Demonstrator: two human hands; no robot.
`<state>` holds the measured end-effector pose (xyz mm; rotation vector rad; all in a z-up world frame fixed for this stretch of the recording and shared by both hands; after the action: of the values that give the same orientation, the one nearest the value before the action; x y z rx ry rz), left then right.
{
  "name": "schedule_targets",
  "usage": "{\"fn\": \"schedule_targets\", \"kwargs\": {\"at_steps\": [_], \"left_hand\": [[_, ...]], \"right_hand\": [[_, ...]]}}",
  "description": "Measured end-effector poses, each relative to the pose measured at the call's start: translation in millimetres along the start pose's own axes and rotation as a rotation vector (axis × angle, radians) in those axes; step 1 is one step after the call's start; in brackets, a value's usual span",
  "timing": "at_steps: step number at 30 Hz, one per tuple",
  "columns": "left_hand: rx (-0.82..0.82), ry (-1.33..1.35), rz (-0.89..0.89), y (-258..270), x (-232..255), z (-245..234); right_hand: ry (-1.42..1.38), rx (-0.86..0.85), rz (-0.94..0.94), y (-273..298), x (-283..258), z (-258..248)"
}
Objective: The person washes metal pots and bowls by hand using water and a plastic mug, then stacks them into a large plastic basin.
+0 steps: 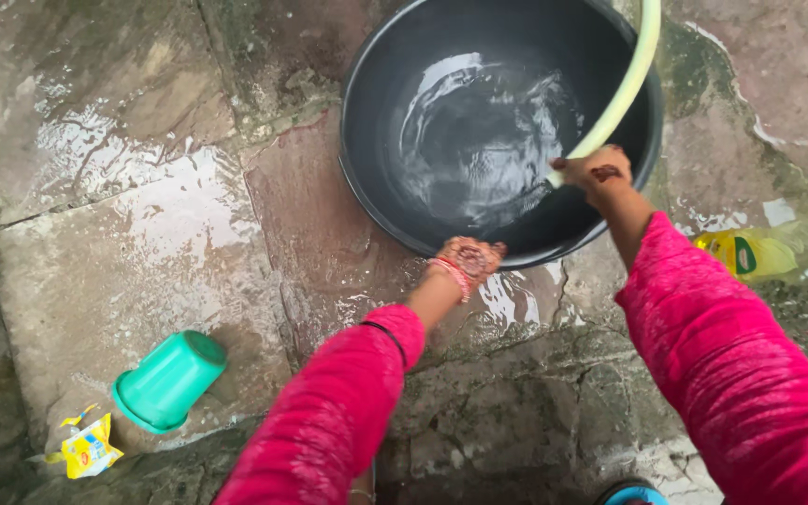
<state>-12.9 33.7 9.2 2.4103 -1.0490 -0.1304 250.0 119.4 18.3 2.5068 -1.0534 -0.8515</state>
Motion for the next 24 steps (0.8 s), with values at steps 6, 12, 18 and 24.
{"fn": "schedule_targets", "kwargs": {"at_steps": [6, 12, 18, 24], "left_hand": [[0.029, -0.176, 0.123, 30, -45, -52], [-0.017, -0.162, 0.059, 26, -4, -53], [0.122, -0.119, 0.050, 50, -27, -57], [0.117, -0.317, 0.217, 77, -55, -139]], "right_hand": [[-0.105, -0.148, 0.034, -4, 13, -27], [-0.078, -0.171, 0.009, -9, -7, -9], [-0.126, -0.247, 0.034, -37, 12, -26], [-0.181, -0.288, 0.047, -48, 13, -59]]}}
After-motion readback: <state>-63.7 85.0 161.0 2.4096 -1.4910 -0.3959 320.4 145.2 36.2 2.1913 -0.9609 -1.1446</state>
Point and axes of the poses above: each hand's wrist, its own y-axis away from the middle knuckle, its own z-axis out of the palm, x = y × z, the point moved 2 cm from there along -y, towards the middle knuckle, and after that the axes turned 6 degrees about -z, right-handed, at the moved point
